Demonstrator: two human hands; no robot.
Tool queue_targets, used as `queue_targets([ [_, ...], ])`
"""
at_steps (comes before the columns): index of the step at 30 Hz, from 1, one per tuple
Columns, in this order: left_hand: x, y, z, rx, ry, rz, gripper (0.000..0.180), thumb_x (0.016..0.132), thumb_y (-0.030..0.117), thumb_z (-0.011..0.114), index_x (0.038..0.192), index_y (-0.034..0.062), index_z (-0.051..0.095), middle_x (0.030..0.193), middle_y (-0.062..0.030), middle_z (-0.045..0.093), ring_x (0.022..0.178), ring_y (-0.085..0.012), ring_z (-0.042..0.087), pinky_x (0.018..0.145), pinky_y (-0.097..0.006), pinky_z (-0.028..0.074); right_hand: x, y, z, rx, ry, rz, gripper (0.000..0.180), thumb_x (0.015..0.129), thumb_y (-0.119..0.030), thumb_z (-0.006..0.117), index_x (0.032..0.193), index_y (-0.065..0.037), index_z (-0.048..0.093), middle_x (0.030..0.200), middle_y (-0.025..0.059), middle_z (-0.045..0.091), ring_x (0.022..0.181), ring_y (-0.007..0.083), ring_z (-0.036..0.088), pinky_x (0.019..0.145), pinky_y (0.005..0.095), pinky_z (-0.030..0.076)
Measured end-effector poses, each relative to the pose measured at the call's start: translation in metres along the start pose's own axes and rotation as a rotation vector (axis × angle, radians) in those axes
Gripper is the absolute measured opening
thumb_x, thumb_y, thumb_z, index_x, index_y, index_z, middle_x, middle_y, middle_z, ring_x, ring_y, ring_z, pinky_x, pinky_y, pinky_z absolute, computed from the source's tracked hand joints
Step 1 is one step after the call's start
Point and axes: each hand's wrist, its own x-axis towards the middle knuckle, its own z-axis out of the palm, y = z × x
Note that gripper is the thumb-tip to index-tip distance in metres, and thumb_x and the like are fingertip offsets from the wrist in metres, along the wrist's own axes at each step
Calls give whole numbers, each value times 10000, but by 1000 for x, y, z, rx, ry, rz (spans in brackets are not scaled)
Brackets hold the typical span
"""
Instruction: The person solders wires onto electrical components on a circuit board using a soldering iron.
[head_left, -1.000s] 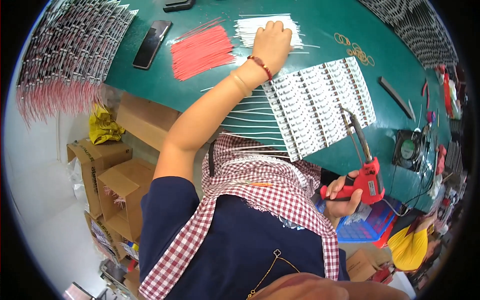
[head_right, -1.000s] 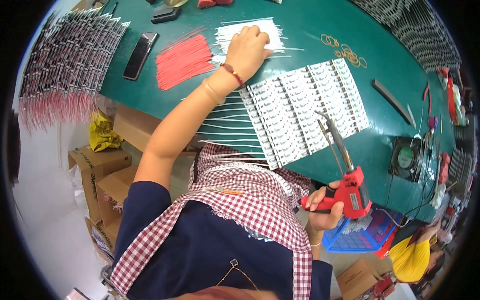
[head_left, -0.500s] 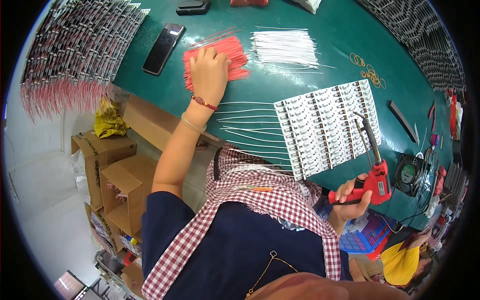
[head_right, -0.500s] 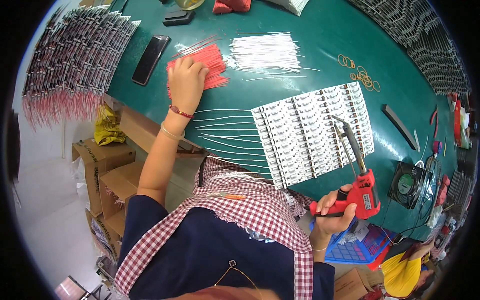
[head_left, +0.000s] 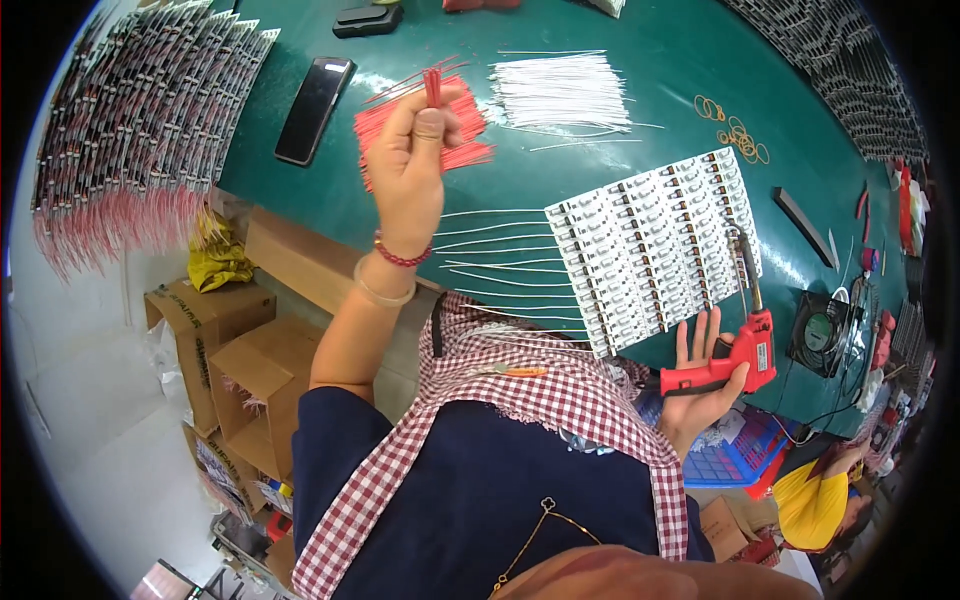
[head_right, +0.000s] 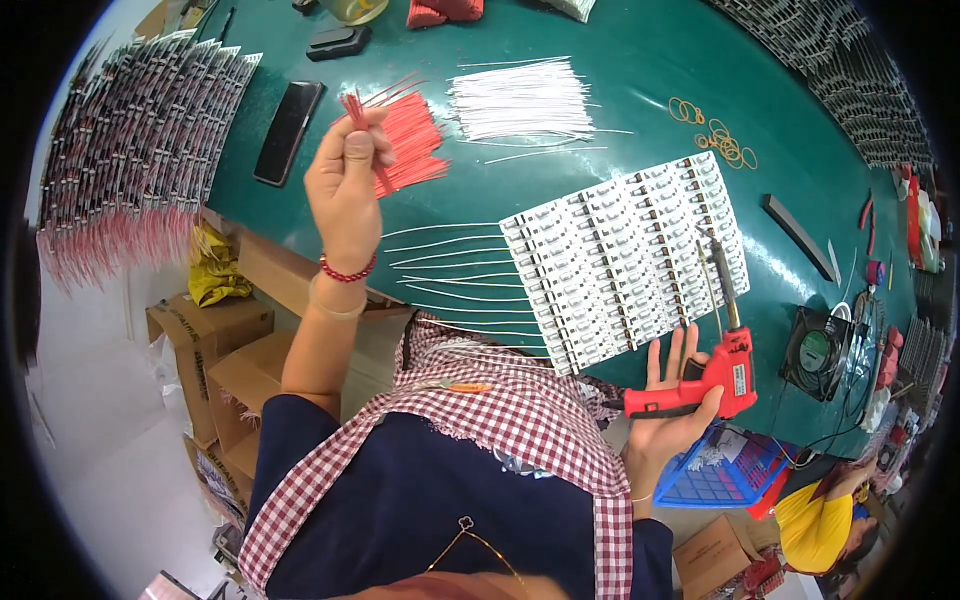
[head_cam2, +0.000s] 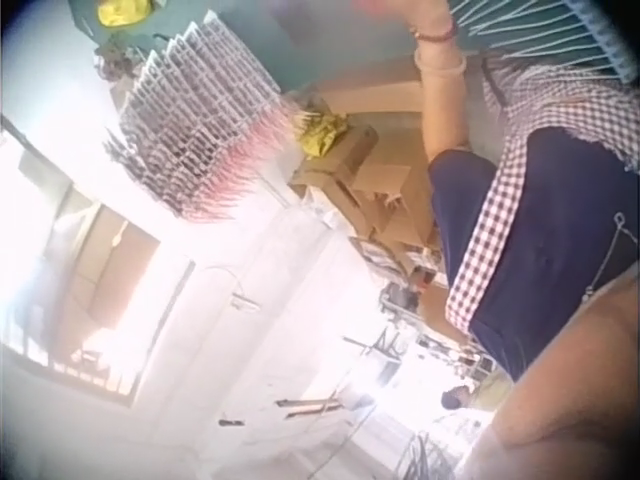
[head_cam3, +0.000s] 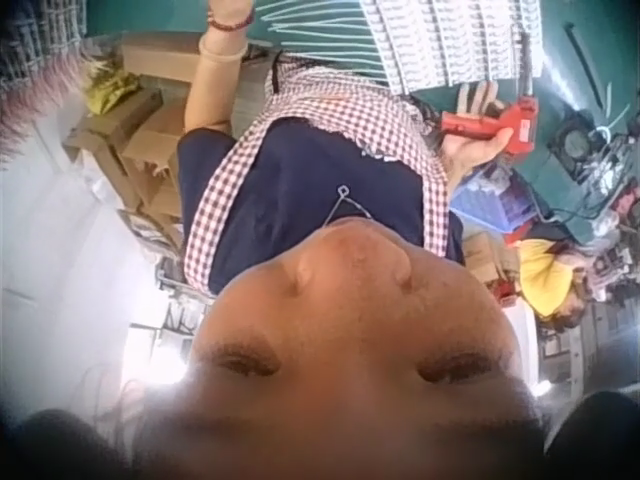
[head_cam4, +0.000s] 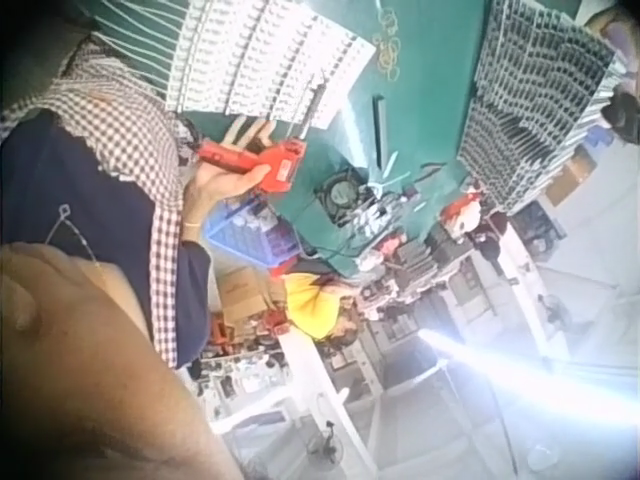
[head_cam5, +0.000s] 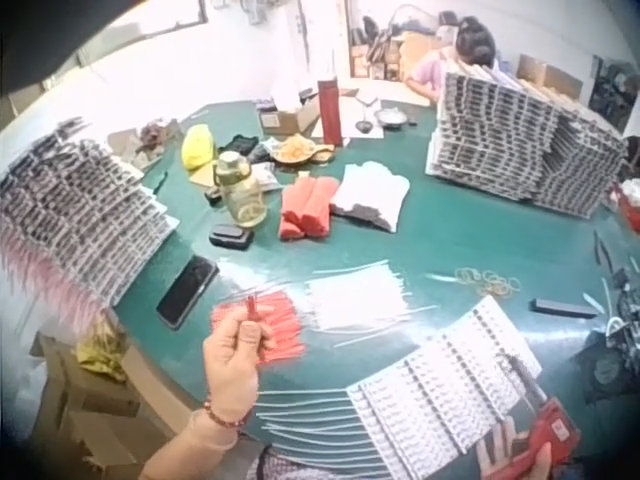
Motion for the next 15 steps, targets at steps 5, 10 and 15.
queue_targets([
  [5,-11,-37,16,-166,-19,-78,280,999,193,490,1127,-27,606,1047,-53,617,763,-70,538,701,-219,492,0,-2,-1,45,17,-11,478,931,-486,477,1148,-59,484,1438,270,354,1376,384,297,1119,563,229],
  [10,-21,-38,19,-230,21,-108,243,977,135,525,1134,-29,610,999,-54,634,766,-79,571,701,-219,496,8,0,-1,121,-23,2,467,935,-475,477,1144,-58,489,1435,284,350,1377,387,295,1120,563,226],
  [15,-21,-9,12,-176,-58,-190,198,934,69,575,1080,-40,652,899,-34,639,781,-77,596,672,-203,478,11,-2,-4,33,-2,0,463,948,-451,461,1151,-37,498,1454,275,327,1384,384,283,1127,558,215],
])
